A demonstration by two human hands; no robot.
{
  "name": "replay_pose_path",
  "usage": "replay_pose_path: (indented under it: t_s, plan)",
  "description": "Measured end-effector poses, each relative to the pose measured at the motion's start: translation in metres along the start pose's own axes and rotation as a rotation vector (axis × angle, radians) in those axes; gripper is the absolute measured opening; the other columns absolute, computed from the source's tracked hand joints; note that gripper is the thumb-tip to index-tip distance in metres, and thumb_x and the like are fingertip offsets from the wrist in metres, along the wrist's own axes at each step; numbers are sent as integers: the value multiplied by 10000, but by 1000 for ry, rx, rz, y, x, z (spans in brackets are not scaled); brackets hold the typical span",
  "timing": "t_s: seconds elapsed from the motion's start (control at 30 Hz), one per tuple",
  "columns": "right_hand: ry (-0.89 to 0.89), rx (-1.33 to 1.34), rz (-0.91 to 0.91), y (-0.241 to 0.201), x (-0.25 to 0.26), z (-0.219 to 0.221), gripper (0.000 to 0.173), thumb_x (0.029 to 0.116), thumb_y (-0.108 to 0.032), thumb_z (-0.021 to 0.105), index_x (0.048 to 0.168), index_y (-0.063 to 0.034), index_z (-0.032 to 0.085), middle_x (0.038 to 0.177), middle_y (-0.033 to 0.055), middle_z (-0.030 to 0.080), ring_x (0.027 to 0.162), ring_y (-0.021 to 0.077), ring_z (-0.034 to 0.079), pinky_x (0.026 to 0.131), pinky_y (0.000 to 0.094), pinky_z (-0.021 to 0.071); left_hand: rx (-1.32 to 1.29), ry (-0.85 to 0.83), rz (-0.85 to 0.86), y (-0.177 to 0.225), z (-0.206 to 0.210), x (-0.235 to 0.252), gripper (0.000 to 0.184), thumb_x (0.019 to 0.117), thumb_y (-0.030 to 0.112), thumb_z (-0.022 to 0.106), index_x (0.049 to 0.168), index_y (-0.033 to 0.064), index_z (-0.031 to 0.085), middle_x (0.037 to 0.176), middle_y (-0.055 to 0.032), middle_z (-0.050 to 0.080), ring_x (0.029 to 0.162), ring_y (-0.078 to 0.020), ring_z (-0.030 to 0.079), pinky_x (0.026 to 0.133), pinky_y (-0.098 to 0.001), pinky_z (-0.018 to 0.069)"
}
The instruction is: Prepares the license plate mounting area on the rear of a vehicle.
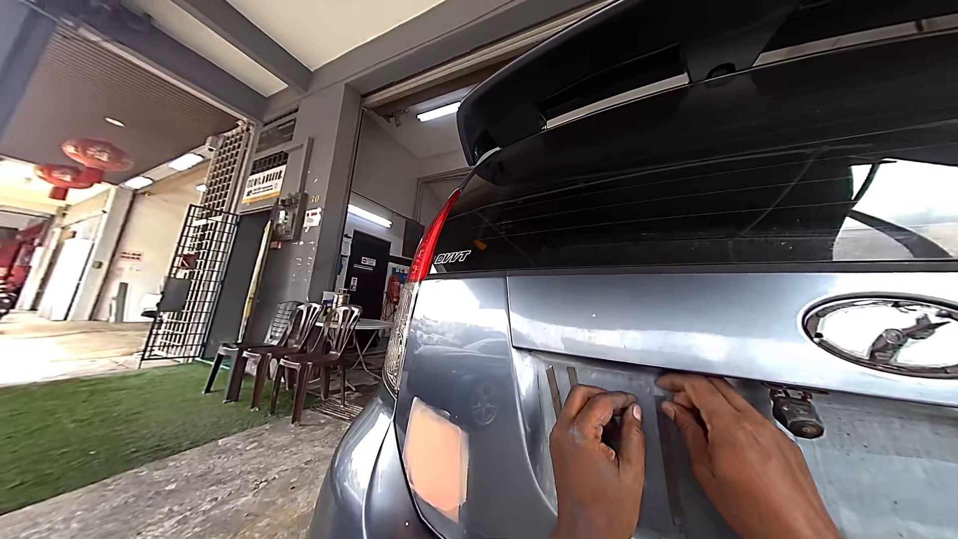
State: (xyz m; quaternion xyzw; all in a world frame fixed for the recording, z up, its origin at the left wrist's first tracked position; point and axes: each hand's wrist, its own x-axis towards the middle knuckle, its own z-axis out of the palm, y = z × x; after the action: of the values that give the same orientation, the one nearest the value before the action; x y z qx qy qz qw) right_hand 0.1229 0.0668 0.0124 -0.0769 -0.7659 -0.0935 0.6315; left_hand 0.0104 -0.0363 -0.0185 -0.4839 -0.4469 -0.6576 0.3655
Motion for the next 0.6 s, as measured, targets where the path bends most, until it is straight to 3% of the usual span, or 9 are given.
replay_pose_path:
  t_s: [0.07,0.2,0.3,0.47,0.6]
  plan:
    - [24,45,-8,4,-1,-2,229,944,-220,596,1076,-117,752,989,94,720,737,259,710,565,451,572,5,1,6,-1,-1,2,130,932,171,707,994,108,802,970,-4,691,711,-9,643,605,-168,570]
    - [123,-2,-60,3,-2,5,207,944,-229,581,871,-133,749,937,70,718,695,222,711,487,394,550,-17,2,9,-4,2,0,123,924,155,712,987,98,800,962,-9,689,709,-13,650,602,-171,580]
    - [121,-65,-66,1,1,7,213,928,-257,560,875,-156,741,892,52,723,645,209,695,461,381,524,-19,10,16,-6,7,0,119,920,155,719,987,99,800,965,-10,688,712,-12,651,601,-167,582]
    - [143,-453,-160,-10,7,16,159,905,-147,591,845,-25,673,786,140,661,492,260,632,370,368,461,-25,13,20,-8,14,6,124,926,150,717,1000,98,801,965,-13,692,695,-17,642,585,-162,570]
    - [200,-370,-256,5,6,19,200,925,-177,511,821,-49,624,749,114,631,457,238,590,346,346,423,35,-68,55,-9,11,10,180,935,179,718,1087,140,807,1027,-1,680,749,-6,621,627,-158,548]
